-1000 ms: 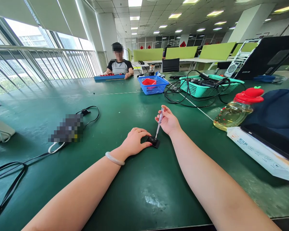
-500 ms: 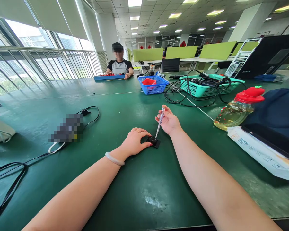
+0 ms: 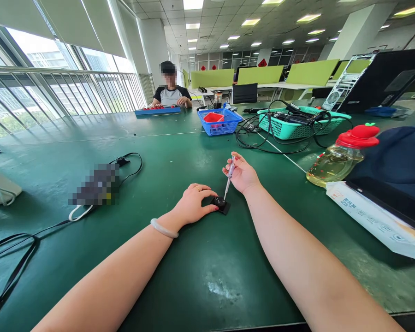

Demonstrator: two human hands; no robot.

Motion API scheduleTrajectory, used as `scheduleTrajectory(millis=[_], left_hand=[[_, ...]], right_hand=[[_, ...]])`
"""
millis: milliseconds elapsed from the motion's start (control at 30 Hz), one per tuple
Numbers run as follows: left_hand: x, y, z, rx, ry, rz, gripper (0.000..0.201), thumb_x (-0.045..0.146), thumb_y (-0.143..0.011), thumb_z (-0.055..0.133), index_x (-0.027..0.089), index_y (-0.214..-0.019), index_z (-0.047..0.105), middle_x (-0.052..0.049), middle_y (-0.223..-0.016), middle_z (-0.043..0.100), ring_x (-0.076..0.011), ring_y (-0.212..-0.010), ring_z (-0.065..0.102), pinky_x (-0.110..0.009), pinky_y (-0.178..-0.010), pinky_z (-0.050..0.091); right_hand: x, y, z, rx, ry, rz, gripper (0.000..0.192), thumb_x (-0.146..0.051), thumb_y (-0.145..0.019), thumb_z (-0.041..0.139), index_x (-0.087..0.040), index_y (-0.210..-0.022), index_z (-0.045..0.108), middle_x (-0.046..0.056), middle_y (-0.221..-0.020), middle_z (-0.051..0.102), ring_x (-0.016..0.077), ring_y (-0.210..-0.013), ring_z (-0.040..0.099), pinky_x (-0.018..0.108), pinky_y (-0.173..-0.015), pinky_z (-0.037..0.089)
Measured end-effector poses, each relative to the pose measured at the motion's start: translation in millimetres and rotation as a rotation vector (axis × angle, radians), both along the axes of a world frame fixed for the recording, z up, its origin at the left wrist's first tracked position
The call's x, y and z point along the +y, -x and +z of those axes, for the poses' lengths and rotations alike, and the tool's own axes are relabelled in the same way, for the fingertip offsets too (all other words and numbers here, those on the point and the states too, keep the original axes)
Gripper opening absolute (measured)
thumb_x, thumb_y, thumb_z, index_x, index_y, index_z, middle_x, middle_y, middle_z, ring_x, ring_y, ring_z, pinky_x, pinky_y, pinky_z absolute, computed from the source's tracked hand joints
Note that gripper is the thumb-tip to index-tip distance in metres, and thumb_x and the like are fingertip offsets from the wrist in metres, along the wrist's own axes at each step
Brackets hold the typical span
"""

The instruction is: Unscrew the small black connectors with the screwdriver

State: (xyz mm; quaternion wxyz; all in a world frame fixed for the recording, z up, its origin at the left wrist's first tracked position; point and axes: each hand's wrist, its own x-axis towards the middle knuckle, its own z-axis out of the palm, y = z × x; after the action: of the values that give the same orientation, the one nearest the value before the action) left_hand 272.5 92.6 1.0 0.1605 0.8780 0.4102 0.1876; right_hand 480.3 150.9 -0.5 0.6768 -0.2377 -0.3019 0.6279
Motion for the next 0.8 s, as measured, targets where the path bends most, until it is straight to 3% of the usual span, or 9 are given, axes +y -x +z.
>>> scheduleTrajectory(millis=[233,533,800], left_hand=[[0,0,-0.4,-0.003,0.008,0.005,0.031,0.043,-0.082,0.068,0.033,-0.111,0.070,-0.005,-0.126,0.062,-0.0287,-0.126,0.046,-0.049,-0.112,0.037],[-4,-1,1.3,-0.015,0.003,0.066,0.031,0.044,-0.080,0.069,0.030,-0.108,0.070,-0.008,-0.137,0.051,-0.0327,-0.133,0.040,-0.053,-0.112,0.035],[-4,-1,2.9,-0.009,-0.044,0.077,0.029,0.046,-0.078,0.071,0.027,-0.101,0.071,-0.009,-0.141,0.047,-0.0346,-0.134,0.038,-0.055,-0.111,0.036]], right_hand=[[1,0,-1.2,-0.003,-0.003,-0.001,0.017,-0.022,-0.076,0.075,-0.028,-0.085,0.062,-0.006,-0.070,0.061,0.0099,-0.059,0.055,0.029,-0.070,0.053],[0,-5,0.0,-0.006,-0.002,-0.026,0.018,-0.022,-0.077,0.073,-0.029,-0.093,0.067,-0.005,-0.079,0.069,0.0106,-0.062,0.059,0.029,-0.067,0.054],[-7,-1,12.5,0.035,-0.098,0.106,0.023,-0.024,-0.078,0.073,-0.032,-0.098,0.067,-0.007,-0.080,0.069,0.0100,-0.065,0.061,0.031,-0.076,0.055]])
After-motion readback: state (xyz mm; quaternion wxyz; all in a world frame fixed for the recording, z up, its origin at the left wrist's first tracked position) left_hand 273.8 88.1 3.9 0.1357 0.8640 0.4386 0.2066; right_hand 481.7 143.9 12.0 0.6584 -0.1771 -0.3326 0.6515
